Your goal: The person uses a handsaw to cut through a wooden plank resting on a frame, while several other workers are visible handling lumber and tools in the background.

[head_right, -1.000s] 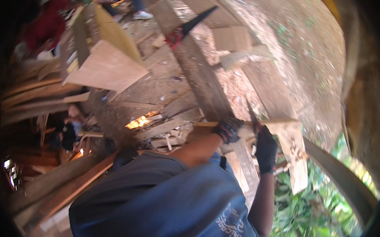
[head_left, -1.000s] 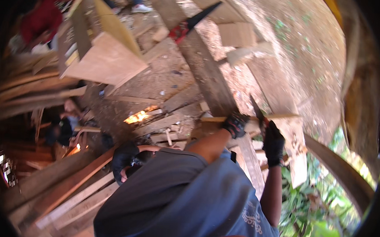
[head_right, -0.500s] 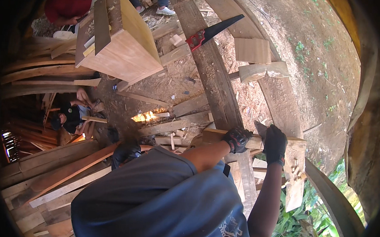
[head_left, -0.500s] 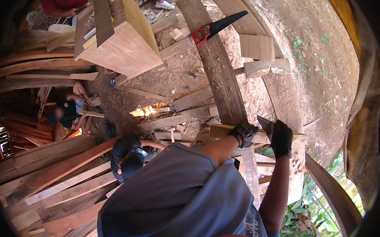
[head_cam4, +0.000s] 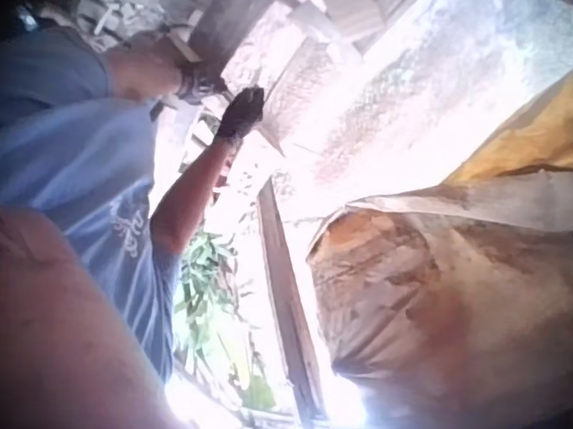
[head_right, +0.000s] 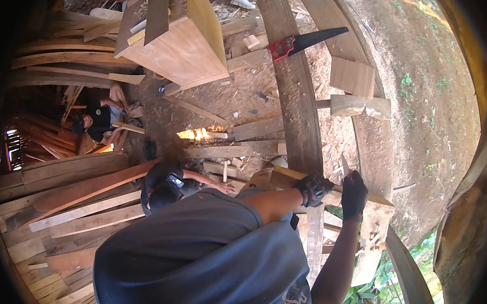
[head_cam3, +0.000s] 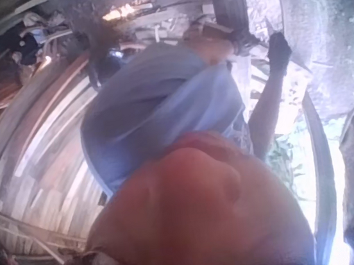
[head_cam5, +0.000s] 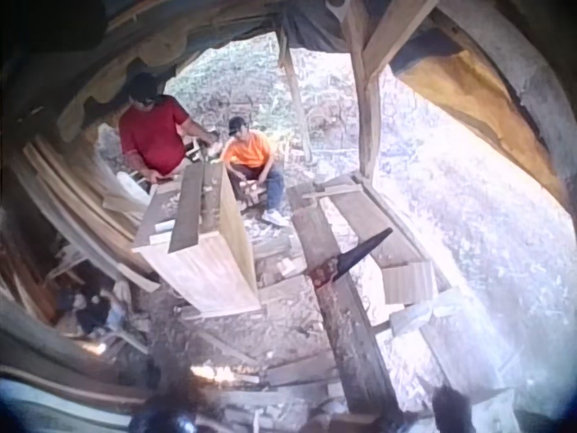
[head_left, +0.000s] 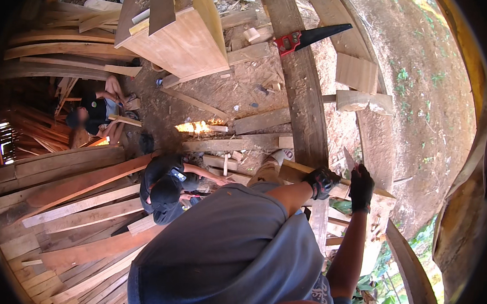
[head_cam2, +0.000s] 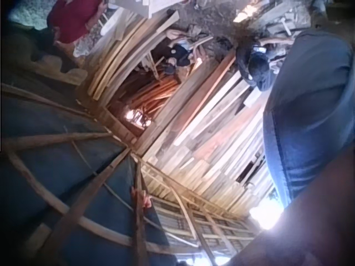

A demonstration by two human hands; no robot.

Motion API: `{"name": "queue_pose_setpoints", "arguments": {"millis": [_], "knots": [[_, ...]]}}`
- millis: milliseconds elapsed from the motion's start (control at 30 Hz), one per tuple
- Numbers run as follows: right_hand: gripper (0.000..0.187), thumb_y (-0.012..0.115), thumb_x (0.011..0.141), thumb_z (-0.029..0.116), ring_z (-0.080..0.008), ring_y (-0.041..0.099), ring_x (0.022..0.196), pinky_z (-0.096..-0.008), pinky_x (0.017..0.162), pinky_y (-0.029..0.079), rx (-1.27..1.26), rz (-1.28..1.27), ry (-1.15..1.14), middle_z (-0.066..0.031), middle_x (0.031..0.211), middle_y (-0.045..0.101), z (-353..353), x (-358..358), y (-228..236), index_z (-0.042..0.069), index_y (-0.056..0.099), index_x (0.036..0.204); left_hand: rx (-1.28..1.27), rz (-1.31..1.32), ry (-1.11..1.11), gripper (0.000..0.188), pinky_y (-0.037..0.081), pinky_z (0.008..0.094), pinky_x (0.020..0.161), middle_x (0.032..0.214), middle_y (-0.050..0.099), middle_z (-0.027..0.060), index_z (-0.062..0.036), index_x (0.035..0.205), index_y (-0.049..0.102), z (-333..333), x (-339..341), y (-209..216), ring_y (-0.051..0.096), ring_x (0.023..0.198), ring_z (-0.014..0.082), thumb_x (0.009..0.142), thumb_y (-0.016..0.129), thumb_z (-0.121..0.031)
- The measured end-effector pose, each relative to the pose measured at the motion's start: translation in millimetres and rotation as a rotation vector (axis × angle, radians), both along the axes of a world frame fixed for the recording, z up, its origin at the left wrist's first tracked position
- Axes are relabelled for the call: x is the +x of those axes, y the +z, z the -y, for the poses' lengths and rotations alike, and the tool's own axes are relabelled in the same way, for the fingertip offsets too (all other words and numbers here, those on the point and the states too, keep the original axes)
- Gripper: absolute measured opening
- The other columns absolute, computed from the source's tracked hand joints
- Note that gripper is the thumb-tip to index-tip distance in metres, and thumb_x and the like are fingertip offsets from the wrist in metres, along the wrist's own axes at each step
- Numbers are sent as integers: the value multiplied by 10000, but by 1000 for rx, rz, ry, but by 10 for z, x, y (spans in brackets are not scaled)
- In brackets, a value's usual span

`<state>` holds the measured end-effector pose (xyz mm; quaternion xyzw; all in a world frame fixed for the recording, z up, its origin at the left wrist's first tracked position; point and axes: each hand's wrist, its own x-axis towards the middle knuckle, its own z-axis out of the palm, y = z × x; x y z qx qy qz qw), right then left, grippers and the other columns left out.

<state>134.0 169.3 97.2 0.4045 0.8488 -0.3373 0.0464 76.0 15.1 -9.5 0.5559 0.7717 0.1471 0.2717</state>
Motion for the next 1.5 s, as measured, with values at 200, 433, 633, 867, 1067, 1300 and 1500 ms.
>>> {"name": "queue_pose_setpoints", "arguments": {"millis": [200,433,633,867,1067,1300,1500], "knots": [[388,676,1043,301,-156,694,681,-340,646,540,-224,76,-236,-150,920,778,63,463,695,37,728,1322,-166,55,-130,630,516,464,1071,1395,689,153,-131,1441,617,-122,96,-370,664,1270,344,873,684,-396],[388,754,1000,198,-112,732,820,-296,751,582,-271,0,-499,-121,1054,819,329,982,1459,55,717,1359,-15,34,-22,364,607,489,847,1015,765,176,-107,1068,738,-170,-40,119,752,965,368,809,828,-346],[371,723,1007,204,-311,757,1157,-384,966,592,-72,50,-399,-190,1230,775,589,1173,1826,42,717,1340,-38,-32,-108,504,593,506,858,1107,732,183,-86,1193,662,-156,-40,156,736,1000,373,840,801,-419],[331,649,1047,230,-357,766,1062,-410,894,595,-80,-45,-331,-212,1178,772,451,1041,1815,51,729,1315,-47,-77,-224,618,577,510,886,1169,713,185,-80,1288,607,-122,-90,93,730,1021,361,868,752,-510],[328,607,1050,263,-365,771,972,-437,850,589,-138,1,-276,-224,1087,778,18,758,1647,68,758,1267,5,-125,-336,689,572,514,864,1198,687,170,-82,1368,549,-33,-201,9,729,1006,355,848,776,-473],[340,606,1032,241,-375,765,1018,-464,908,594,-72,-43,-330,-231,1101,774,105,590,1363,70,736,1295,87,-71,-284,684,566,517,871,1185,691,146,-95,1379,537,-8,-197,-116,717,1026,367,849,785,-449],[348,556,1048,224,-405,750,1028,-461,912,598,-82,16,-242,-230,1162,764,227,353,978,62,716,1311,15,53,-318,770,549,501,954,1287,670,224,-43,1456,495,-46,-262,-69,689,1111,381,850,795,-413]]}}
